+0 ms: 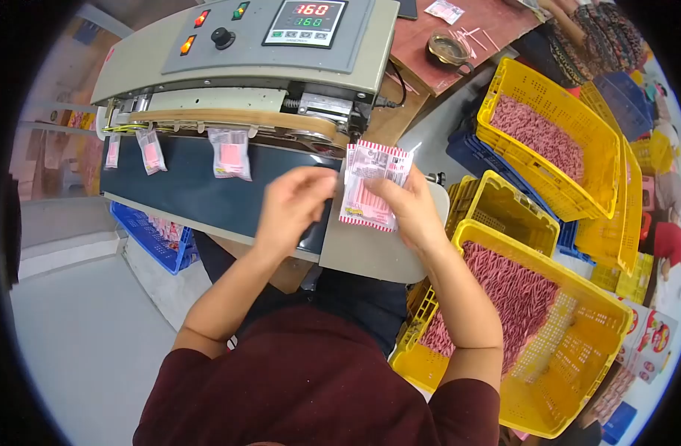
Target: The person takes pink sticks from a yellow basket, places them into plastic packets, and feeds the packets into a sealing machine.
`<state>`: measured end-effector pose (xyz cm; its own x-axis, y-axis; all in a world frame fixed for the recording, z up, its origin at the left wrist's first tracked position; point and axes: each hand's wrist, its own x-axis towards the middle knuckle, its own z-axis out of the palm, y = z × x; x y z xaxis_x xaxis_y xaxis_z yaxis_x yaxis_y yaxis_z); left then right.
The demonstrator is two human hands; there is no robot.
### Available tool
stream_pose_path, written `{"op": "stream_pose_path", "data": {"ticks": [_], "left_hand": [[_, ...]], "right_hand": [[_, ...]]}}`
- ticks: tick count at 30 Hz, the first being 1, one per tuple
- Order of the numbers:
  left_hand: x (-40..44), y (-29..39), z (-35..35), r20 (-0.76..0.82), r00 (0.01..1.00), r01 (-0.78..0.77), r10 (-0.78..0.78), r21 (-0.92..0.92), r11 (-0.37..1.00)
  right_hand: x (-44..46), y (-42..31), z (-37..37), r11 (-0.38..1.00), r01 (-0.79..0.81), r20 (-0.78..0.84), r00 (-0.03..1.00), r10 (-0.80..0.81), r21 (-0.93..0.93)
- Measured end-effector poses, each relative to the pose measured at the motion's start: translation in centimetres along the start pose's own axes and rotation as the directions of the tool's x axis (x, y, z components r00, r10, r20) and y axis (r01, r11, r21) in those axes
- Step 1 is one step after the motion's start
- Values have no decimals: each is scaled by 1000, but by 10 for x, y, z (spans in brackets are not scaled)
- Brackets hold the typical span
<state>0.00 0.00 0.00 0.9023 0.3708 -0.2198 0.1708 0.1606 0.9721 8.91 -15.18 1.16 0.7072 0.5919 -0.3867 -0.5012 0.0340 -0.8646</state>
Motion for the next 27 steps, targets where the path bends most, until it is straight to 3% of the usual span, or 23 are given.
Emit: {"op": "stream_pose_path", "data": {"ticks": [1, 3, 5, 7, 9, 11, 14, 19, 21, 23, 25, 27], "left_hand": [[7, -5, 9, 67, 996, 63, -59, -61, 996], [8, -11, -2, 92, 995, 53, -51, -17, 998], [10, -16, -3, 109, 994, -31, 27, 31, 999], [10, -16, -1, 109, 992, -68, 59, 79, 995], [12, -18, 1, 83, 996, 19, -21, 27, 999], [13, -9, 2, 74, 997, 31, -32, 8, 999], [21, -3, -1, 13, 993, 116, -115, -101, 988], [31, 1, -36, -73, 993, 77, -91, -179, 981], [28, 8, -57, -89, 985, 134, -150, -160, 978], [21, 12, -66, -239, 964, 77, -119, -177, 981], [13, 8, -66, -463, 864, -195, 198, 55, 979], [3, 0, -51, -396, 848, -287, 352, 214, 934]], "right_hand": [[-1, 1, -2, 998, 55, -5, 998, -55, -5], [-5, 7, 7, 994, 109, -5, 994, -108, 31], [-13, 3, 3, 878, 245, 81, 969, -233, -410], [-20, 11, -1, 881, 240, 52, 969, -240, -408], [-19, 13, -2, 883, 238, 33, 969, -246, -404], [-16, 10, -1, 963, 169, -4, 985, -174, -210], [-7, 3, 6, 981, 164, -37, 985, -168, -103], [-2, 2, -1, 992, 94, -10, 995, -96, -82], [-5, 2, -2, 995, 73, -16, 997, -74, -65], [-4, 1, 0, 998, 59, 2, 998, -59, -18], [-3, 0, 0, 998, 64, 0, 998, -64, -10], [-2, 0, 3, 998, 66, 10, 998, -66, -9]]}}
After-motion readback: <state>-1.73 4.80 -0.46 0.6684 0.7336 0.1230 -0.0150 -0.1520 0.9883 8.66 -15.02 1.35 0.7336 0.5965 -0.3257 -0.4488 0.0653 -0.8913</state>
